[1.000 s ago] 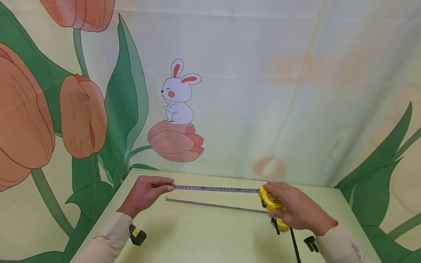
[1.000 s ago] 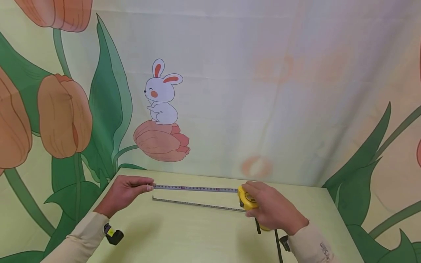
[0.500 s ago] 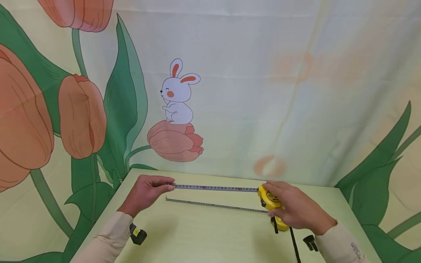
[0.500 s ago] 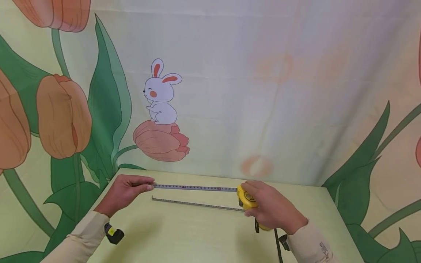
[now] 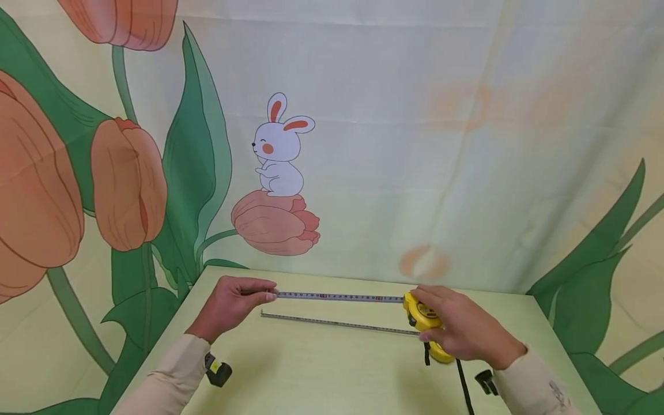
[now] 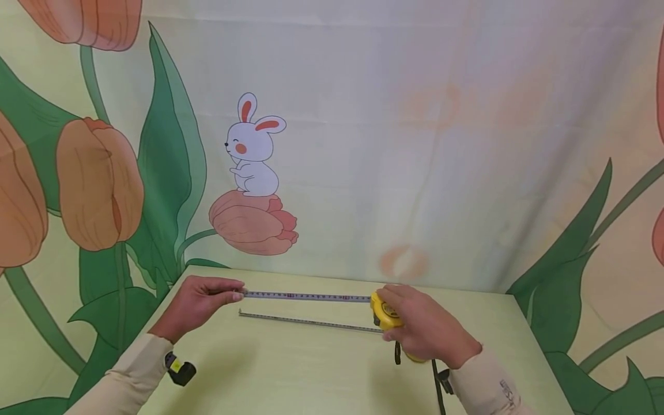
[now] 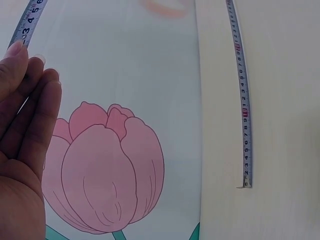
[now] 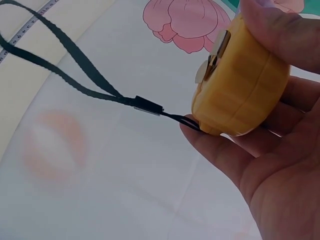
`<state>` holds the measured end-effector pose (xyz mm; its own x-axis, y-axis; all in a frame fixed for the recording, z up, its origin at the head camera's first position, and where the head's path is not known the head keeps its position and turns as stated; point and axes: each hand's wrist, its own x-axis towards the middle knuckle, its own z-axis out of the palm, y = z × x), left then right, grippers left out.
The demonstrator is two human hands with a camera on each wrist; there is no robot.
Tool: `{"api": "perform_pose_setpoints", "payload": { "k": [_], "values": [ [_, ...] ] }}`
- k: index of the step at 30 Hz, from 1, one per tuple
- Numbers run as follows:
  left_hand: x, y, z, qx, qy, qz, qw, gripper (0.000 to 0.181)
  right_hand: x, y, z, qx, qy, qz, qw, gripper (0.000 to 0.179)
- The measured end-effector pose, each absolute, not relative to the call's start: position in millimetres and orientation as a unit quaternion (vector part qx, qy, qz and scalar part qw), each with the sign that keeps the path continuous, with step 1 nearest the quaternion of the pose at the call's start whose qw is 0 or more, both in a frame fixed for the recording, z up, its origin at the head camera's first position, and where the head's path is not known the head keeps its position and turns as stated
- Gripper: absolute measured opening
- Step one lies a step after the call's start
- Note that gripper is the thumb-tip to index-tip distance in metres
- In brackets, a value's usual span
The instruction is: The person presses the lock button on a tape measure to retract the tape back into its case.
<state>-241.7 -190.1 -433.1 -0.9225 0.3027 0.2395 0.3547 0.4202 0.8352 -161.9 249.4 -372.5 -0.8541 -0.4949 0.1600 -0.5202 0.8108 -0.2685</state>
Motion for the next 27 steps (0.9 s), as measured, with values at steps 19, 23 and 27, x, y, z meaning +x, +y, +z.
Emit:
{"api": "perform_pose_setpoints", "payload": {
  "k": [19,23,27],
  "values": [
    [-241.9,-190.2,-433.8,-0.197,-0.838,-0.509,0.020,0.026,-164.9,243.9,-373.2,0.271,-0.950,0.147,0.042,0.064],
    [-241.5,-189.5,-433.7,-0.200,-0.837,-0.509,0.020,0.026,-165.9,242.3,-373.7,0.269,-0.951,0.150,0.042,0.065],
    [-241.3,-188.0,-433.7,-0.205,-0.835,-0.510,0.020,0.025,-165.8,240.8,-372.8,0.268,-0.951,0.153,0.037,0.065]
  ]
}}
